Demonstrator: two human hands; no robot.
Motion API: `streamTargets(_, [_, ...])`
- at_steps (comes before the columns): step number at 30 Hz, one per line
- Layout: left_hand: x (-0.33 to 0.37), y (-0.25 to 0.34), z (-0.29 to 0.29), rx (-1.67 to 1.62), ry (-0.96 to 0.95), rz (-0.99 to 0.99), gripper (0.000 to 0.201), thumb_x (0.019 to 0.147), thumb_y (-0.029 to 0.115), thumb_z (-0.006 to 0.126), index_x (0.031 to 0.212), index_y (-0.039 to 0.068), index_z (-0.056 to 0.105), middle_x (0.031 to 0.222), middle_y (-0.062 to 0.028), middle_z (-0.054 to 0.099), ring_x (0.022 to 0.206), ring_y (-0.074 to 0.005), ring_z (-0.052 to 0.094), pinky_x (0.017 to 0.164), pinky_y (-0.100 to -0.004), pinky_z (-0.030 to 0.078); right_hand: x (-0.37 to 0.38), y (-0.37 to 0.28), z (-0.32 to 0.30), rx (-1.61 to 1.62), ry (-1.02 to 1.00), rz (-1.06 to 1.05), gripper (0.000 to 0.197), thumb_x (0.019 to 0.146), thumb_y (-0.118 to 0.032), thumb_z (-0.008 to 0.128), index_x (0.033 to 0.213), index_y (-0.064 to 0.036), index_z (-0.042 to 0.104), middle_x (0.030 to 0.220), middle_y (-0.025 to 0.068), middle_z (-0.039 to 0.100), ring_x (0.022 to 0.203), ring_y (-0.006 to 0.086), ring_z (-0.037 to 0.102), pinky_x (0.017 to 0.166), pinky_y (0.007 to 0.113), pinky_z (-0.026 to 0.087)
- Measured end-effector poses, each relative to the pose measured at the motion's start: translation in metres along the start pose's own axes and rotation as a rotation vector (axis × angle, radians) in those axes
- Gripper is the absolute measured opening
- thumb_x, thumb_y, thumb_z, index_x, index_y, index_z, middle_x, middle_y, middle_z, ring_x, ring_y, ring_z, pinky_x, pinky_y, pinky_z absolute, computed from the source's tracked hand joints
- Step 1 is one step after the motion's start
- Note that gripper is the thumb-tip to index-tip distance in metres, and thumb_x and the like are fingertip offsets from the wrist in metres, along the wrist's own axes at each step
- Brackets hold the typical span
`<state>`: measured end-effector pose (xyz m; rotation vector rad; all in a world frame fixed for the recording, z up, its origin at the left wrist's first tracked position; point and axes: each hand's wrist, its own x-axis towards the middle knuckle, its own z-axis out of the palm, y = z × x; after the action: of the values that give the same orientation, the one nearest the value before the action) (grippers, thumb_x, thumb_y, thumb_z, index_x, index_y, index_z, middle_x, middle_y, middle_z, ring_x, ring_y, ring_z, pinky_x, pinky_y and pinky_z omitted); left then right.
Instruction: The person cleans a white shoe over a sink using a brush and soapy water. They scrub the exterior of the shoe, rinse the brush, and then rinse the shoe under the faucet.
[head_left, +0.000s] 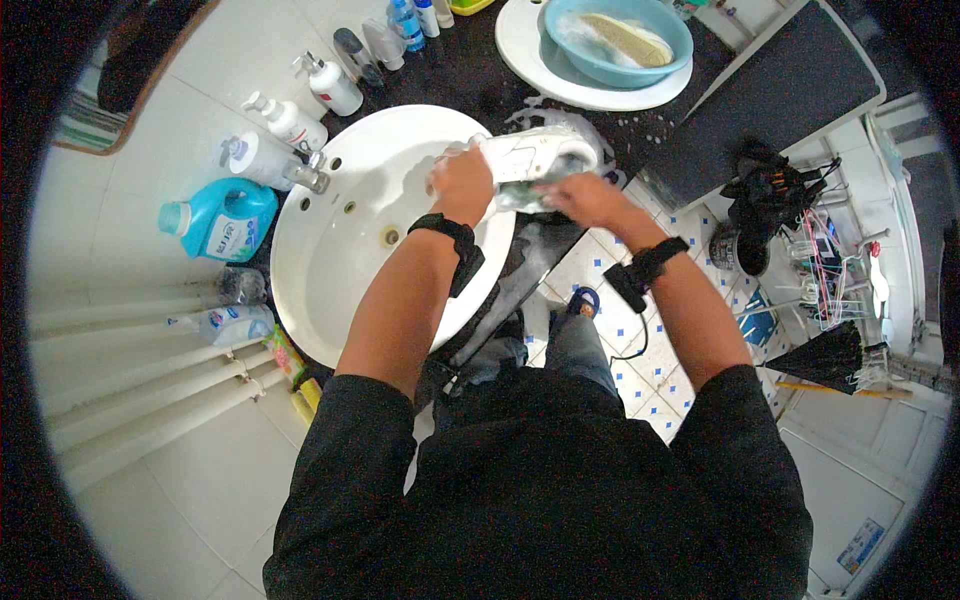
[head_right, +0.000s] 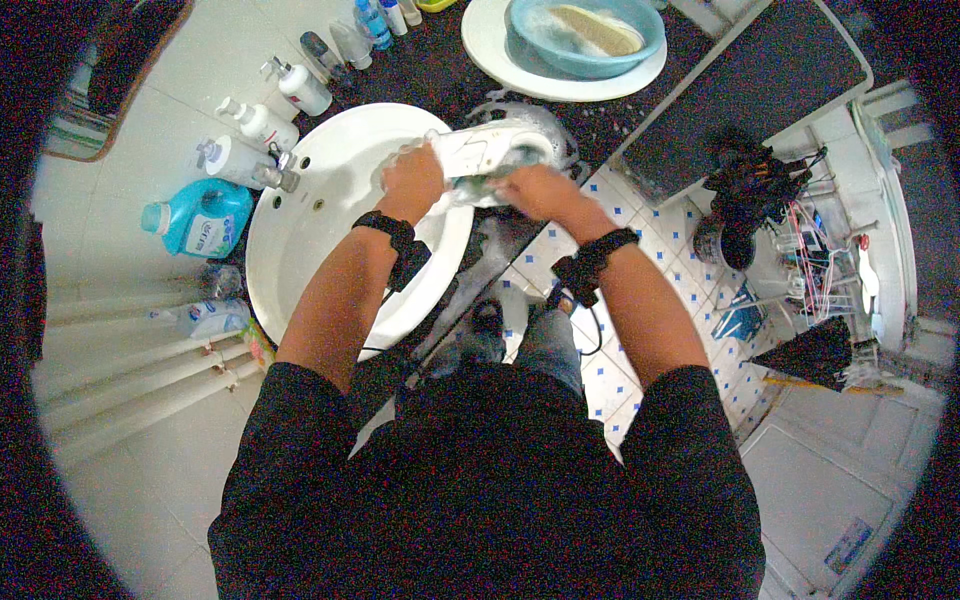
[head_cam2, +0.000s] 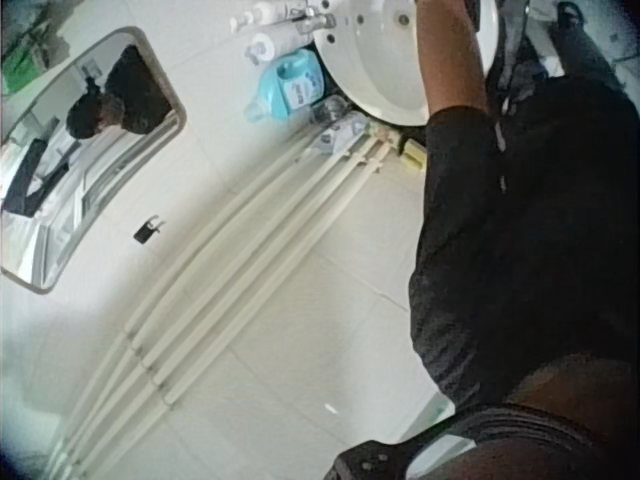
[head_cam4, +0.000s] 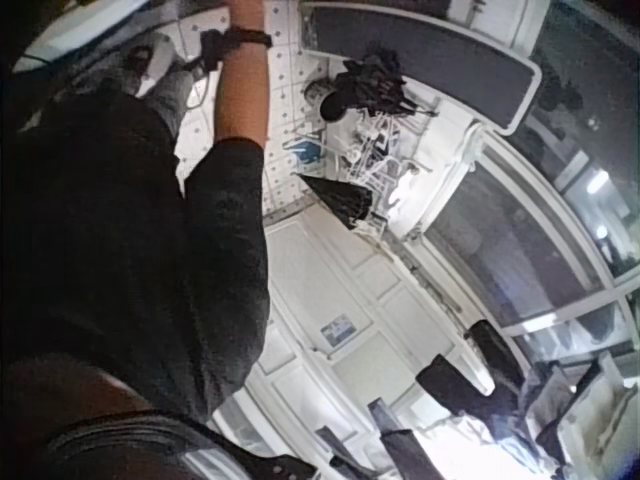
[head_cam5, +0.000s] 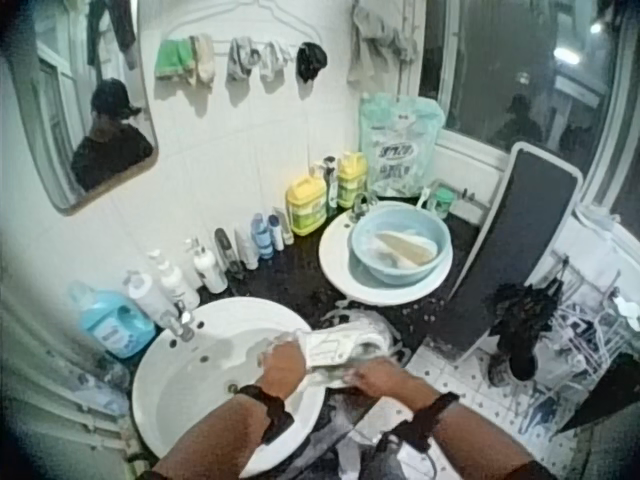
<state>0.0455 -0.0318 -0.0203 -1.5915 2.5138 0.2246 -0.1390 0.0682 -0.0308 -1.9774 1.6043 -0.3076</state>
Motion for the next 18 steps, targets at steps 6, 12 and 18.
streamTargets(6, [0.007,-0.001,0.014,0.047,-0.019,-0.065,0.044,0.084,0.026,0.053,0.126,0.017,0.048,0.121,-0.0145,0.051,0.110,-0.0323,0.052,0.068,-0.0552,0.049,0.011,-0.020,0.029,-0.017,0.084,-0.122,0.029,0.084,-0.025,0.056,0.113,-0.0226,0.062,0.093,0.0176,0.064,0.082,0.0353,0.062,0.076,0.045,0.048])
streamTargets(12, [0.000,-0.005,-0.003,0.011,-0.114,-0.044,0.062,0.076,0.031,0.066,0.132,0.020,0.042,0.123,-0.0125,0.050,0.113,-0.0326,0.050,0.073,-0.0558,0.048,-0.004,0.002,-0.010,-0.067,0.010,-0.063,0.028,0.086,-0.026,0.052,0.112,-0.0240,0.063,0.090,0.0159,0.065,0.078,0.0339,0.063,0.074,0.043,0.049])
streamTargets(18, [-0.009,-0.004,-0.019,-0.024,-0.130,0.033,0.056,0.074,0.026,0.065,0.120,0.002,0.047,0.117,-0.0199,0.049,0.110,-0.0373,0.050,0.085,-0.0478,0.047,0.012,-0.026,0.027,-0.200,0.007,-0.073,0.031,0.089,-0.030,0.046,0.118,-0.0326,0.057,0.086,0.0159,0.065,0.077,0.0329,0.064,0.070,0.045,0.051])
